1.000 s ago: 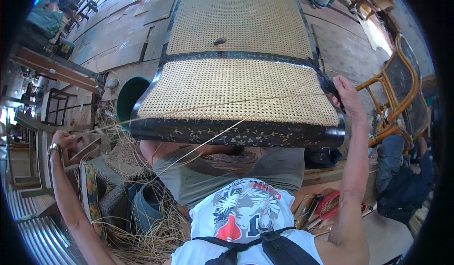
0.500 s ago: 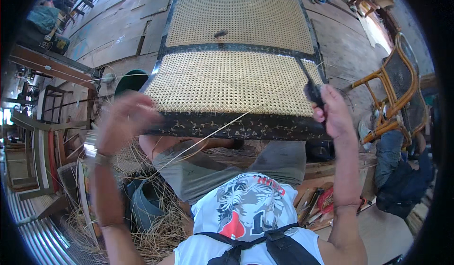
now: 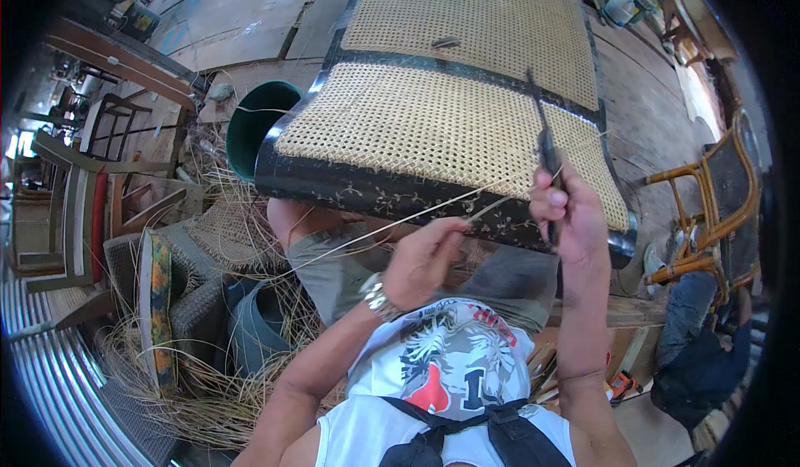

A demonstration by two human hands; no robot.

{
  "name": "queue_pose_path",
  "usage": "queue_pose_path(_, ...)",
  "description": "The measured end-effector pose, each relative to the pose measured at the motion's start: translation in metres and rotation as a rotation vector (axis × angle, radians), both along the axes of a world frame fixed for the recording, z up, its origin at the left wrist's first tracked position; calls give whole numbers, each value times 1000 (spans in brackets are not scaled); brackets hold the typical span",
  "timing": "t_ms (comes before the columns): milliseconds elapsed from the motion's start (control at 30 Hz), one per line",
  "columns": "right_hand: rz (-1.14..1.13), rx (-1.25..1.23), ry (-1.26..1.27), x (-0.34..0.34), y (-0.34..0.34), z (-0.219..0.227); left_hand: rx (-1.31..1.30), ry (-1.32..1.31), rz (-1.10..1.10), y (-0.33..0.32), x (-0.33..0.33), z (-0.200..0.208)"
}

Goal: Repairing a woven chair seat using cane strips, glue, and tools.

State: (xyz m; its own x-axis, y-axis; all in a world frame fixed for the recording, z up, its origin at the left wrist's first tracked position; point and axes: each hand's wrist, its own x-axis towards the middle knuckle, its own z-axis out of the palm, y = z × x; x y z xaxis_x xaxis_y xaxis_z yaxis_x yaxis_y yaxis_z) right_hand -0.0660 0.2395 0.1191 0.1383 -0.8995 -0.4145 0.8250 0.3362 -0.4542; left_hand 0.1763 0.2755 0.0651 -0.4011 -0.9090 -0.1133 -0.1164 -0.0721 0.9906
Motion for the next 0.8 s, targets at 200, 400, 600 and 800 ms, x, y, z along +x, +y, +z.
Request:
queue_pose_path(200,-165,-73,96,-34,-56,13,138,-255,50,1,108,-11)
queue_pose_path(400,-92,-107,1027,-54,-80,-40,667,225,-184,-32,90,6)
queue_pose_path(600,19,-19,1368,-41,11,-17,618,419,-100,-56,56,5)
queue_pose_path(800,261,-28,938,41,49,-27,461,277,-133,-54,49,24)
